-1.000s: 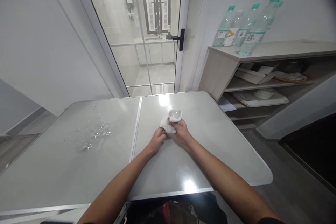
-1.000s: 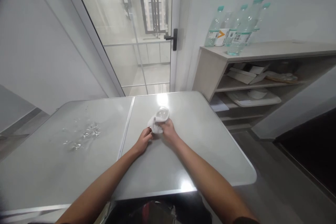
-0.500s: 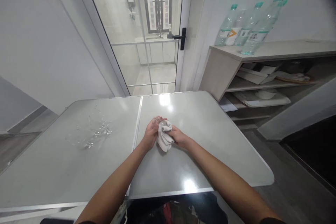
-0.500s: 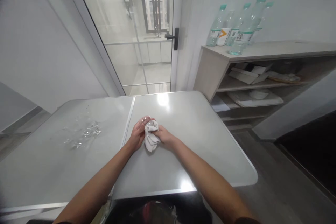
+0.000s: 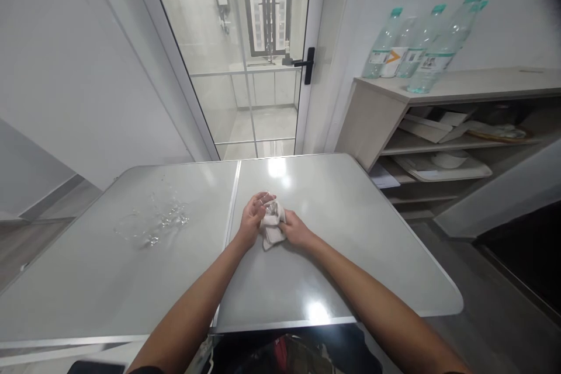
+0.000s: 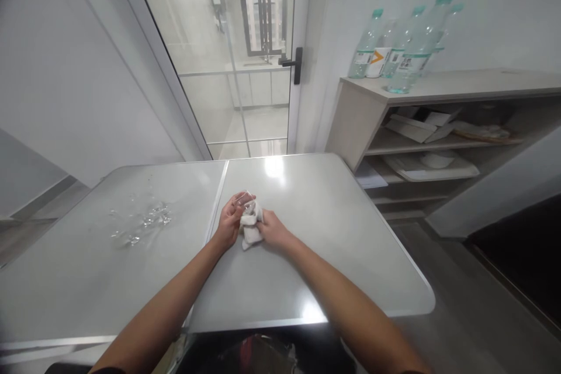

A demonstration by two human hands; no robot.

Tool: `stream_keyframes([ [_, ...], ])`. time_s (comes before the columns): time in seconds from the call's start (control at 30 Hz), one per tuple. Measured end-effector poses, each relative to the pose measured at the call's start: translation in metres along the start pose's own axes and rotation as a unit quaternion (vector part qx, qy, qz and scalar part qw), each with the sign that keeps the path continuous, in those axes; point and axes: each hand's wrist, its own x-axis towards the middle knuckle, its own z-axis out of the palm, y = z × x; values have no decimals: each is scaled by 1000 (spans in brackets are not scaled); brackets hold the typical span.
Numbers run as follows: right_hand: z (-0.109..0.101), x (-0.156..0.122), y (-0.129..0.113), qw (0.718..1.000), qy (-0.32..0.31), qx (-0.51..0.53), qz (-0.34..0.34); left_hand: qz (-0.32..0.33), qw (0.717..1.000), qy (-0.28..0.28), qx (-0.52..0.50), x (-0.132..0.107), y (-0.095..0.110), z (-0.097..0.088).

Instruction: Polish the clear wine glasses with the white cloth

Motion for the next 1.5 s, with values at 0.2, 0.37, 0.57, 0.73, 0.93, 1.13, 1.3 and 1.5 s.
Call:
stream_keyframes([
  [0.2, 0, 5, -1, 972, 87, 203, 77, -3, 998, -17, -60, 1, 7, 0],
  [0.37, -15, 13, -2, 907, 391, 151, -39, 73, 996, 8, -44, 2, 12, -1],
  [0.57, -3, 6, -15, 948, 181, 255, 59, 102, 994, 3, -32, 3, 12, -1],
  [0.73, -1, 5, -21, 961, 103, 252, 51, 98, 994, -27, -35, 3, 12, -2],
  [0.93, -10, 8, -4, 989, 131, 74, -5, 90, 993, -76, -6, 3, 3, -6],
  [1.13, -20, 11, 8, 971, 230, -68, 14, 86, 992, -84, 36, 2, -1, -6],
  [1.3, -18, 5, 0, 943, 296, -149, -29, 106, 993, -54, 27, 5, 1, -7],
  [1.5, -10, -2, -18, 957, 134, -215, -142, 127, 991, -27, 33, 5, 3, -6],
])
